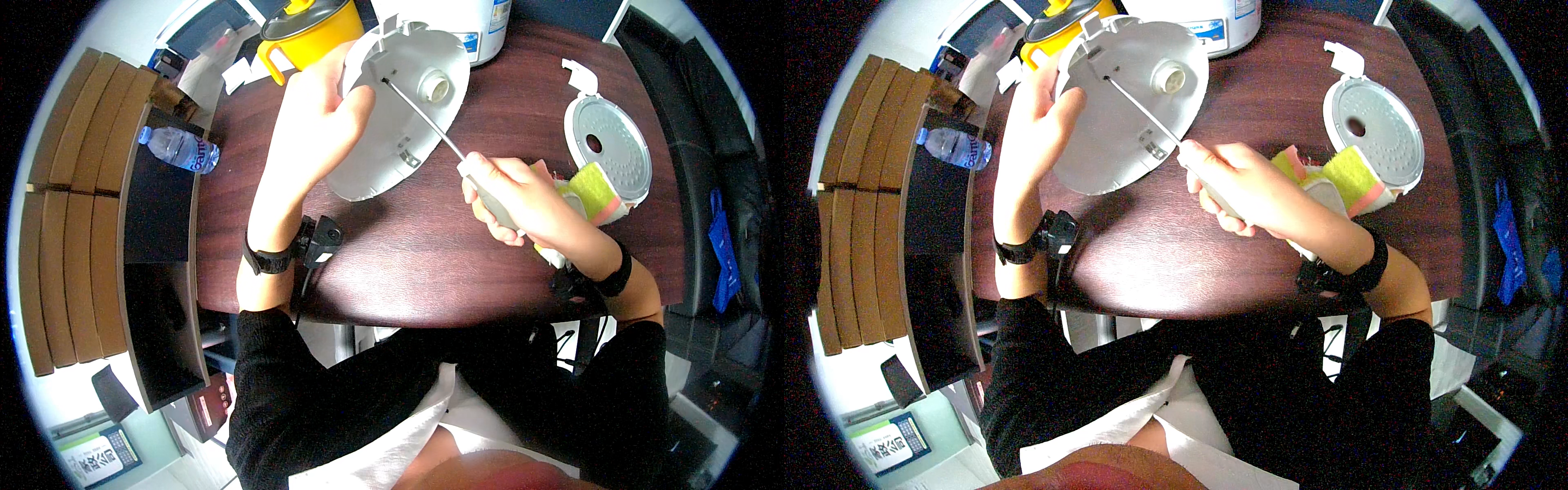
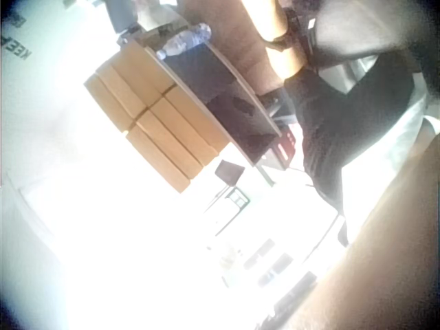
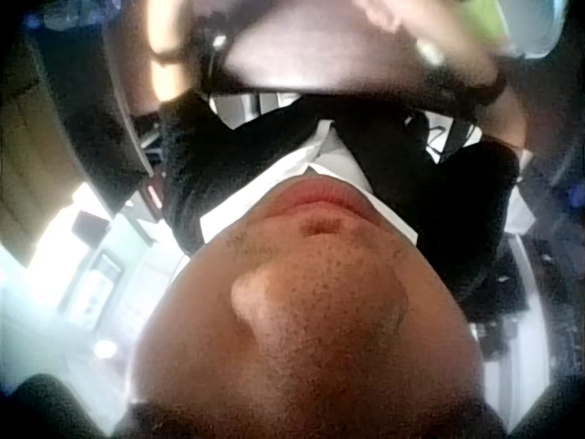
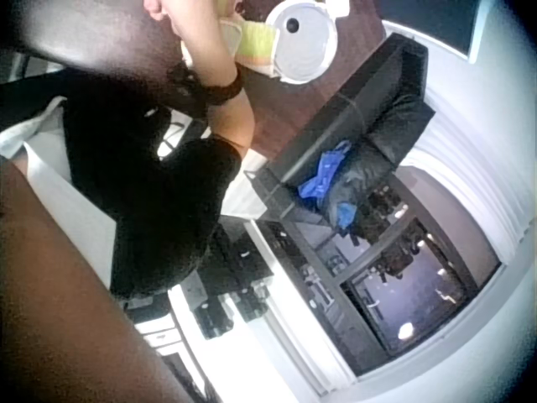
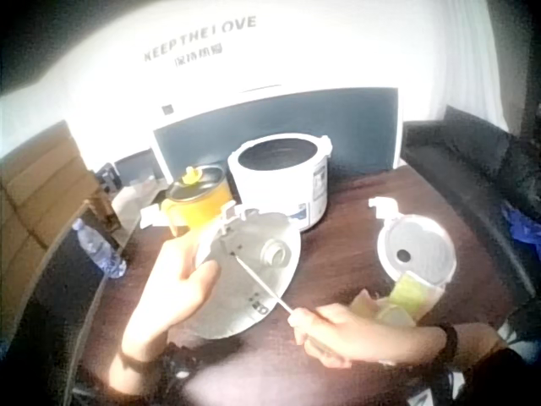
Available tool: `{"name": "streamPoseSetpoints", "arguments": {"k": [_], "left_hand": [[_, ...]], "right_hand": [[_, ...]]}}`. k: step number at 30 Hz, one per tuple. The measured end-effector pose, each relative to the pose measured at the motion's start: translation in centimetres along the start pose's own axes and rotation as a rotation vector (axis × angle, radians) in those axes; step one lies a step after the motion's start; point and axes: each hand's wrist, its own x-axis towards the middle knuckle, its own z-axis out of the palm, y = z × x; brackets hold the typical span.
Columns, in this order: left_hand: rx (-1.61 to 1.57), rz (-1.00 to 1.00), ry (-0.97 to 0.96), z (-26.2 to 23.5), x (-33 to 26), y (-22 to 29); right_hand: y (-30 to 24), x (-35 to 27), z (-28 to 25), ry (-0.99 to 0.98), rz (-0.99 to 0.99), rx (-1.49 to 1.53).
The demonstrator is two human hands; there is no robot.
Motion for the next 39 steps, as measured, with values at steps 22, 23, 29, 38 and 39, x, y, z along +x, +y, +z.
{"name": "streamPoseSetpoints", "arguments": {"k": [22,23,29,38,39], "left_hand": [[0.185,0.049,-0.036,-1.2,0.3,-1.3],[0.215,0.058,-0.03,-1.5,0.3,-1.3],[0.278,-0.013,-0.04,-1.5,0.6,-1.0],[0.288,0.007,-0.04,-1.3,0.3,-1.0],[0.338,0.043,-0.025,-1.4,0.4,-0.9]], "right_hand": [[-1.2,-0.4,-4.0,0.185,-0.182,-0.562],[-1.8,-0.8,-4.5,0.202,-0.199,-0.602],[-3.8,-2.5,-6.2,0.288,-0.303,-0.642],[-2.6,0.3,-5.9,0.54,-0.568,-0.56],[-2.7,1.0,-5.7,0.536,-0.638,-0.539]]}}
